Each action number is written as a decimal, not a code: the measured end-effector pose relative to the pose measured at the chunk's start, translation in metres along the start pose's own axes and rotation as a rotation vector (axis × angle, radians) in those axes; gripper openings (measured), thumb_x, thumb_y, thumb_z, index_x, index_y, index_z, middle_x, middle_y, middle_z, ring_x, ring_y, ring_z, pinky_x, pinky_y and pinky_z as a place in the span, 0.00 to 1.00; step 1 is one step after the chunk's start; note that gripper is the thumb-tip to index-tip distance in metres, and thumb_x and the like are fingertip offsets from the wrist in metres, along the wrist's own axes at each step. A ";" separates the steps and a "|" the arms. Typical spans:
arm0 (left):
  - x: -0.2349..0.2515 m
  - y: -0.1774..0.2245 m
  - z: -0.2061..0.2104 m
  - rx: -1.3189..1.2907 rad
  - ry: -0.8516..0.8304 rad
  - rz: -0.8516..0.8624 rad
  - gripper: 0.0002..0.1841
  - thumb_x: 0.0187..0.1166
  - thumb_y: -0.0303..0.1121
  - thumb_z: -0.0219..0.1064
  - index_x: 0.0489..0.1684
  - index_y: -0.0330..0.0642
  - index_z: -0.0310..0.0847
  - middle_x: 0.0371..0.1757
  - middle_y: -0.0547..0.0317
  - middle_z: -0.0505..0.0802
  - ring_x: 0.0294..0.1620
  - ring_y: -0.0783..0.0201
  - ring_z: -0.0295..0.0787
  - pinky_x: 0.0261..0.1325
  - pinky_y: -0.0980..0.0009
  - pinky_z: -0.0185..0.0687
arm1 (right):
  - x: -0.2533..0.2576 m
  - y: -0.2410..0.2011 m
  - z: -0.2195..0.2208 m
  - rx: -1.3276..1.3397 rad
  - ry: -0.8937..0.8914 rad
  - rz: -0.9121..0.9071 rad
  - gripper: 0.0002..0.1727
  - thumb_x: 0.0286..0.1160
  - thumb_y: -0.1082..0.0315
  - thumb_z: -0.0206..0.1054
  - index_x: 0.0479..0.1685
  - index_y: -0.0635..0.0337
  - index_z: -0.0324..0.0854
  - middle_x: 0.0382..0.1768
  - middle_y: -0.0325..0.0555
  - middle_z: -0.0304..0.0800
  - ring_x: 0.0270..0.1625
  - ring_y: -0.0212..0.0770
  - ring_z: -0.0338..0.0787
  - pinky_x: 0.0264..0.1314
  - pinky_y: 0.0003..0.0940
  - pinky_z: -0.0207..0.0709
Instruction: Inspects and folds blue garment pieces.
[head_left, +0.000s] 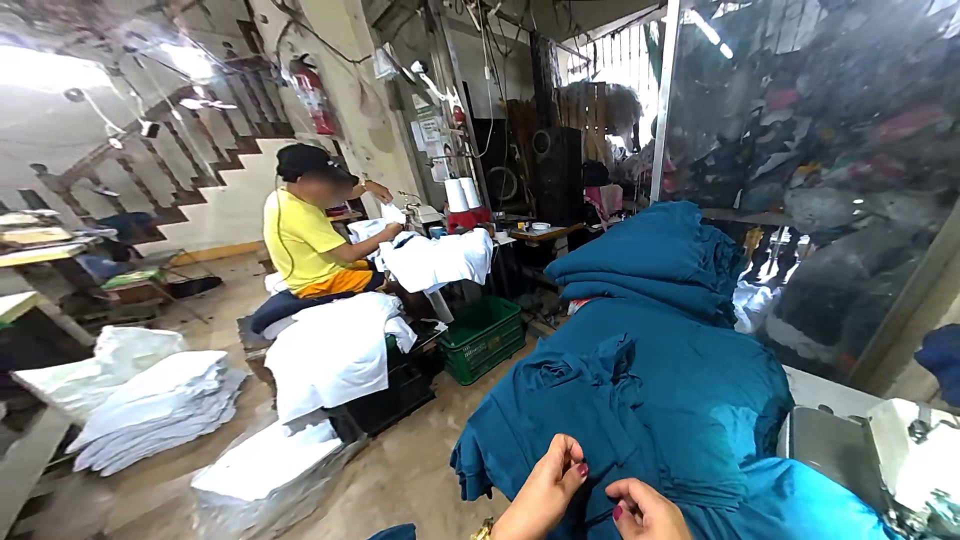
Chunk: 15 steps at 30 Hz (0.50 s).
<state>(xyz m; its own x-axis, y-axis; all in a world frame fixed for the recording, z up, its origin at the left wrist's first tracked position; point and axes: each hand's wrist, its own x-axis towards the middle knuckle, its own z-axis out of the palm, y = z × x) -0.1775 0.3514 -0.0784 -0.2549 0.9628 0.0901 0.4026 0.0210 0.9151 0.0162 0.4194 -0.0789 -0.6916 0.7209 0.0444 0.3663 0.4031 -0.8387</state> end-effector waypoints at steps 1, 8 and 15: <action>0.000 0.001 0.001 0.028 0.000 0.004 0.11 0.83 0.31 0.58 0.56 0.33 0.72 0.38 0.57 0.83 0.37 0.68 0.80 0.45 0.69 0.79 | 0.001 -0.001 0.000 -0.006 -0.005 0.010 0.16 0.79 0.71 0.62 0.61 0.63 0.88 0.48 0.56 0.93 0.48 0.50 0.92 0.57 0.49 0.83; 0.000 -0.003 0.005 0.062 0.010 0.048 0.13 0.85 0.36 0.60 0.54 0.35 0.72 0.34 0.58 0.82 0.33 0.68 0.80 0.42 0.69 0.79 | 0.005 -0.019 -0.003 -0.141 0.011 -0.015 0.18 0.81 0.65 0.61 0.64 0.59 0.87 0.50 0.54 0.94 0.49 0.52 0.93 0.54 0.55 0.84; 0.005 -0.001 0.006 -0.453 0.100 -0.106 0.15 0.73 0.21 0.67 0.53 0.38 0.69 0.28 0.63 0.90 0.26 0.67 0.90 0.34 0.69 0.88 | 0.037 -0.026 0.008 -0.122 0.014 -0.182 0.18 0.79 0.71 0.62 0.67 0.63 0.81 0.49 0.56 0.92 0.50 0.53 0.93 0.55 0.53 0.85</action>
<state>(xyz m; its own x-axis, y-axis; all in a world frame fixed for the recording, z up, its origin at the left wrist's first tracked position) -0.1739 0.3574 -0.0806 -0.3660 0.9306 0.0044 -0.0483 -0.0237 0.9986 -0.0234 0.4311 -0.0599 -0.7451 0.6371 0.1973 0.3092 0.5920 -0.7443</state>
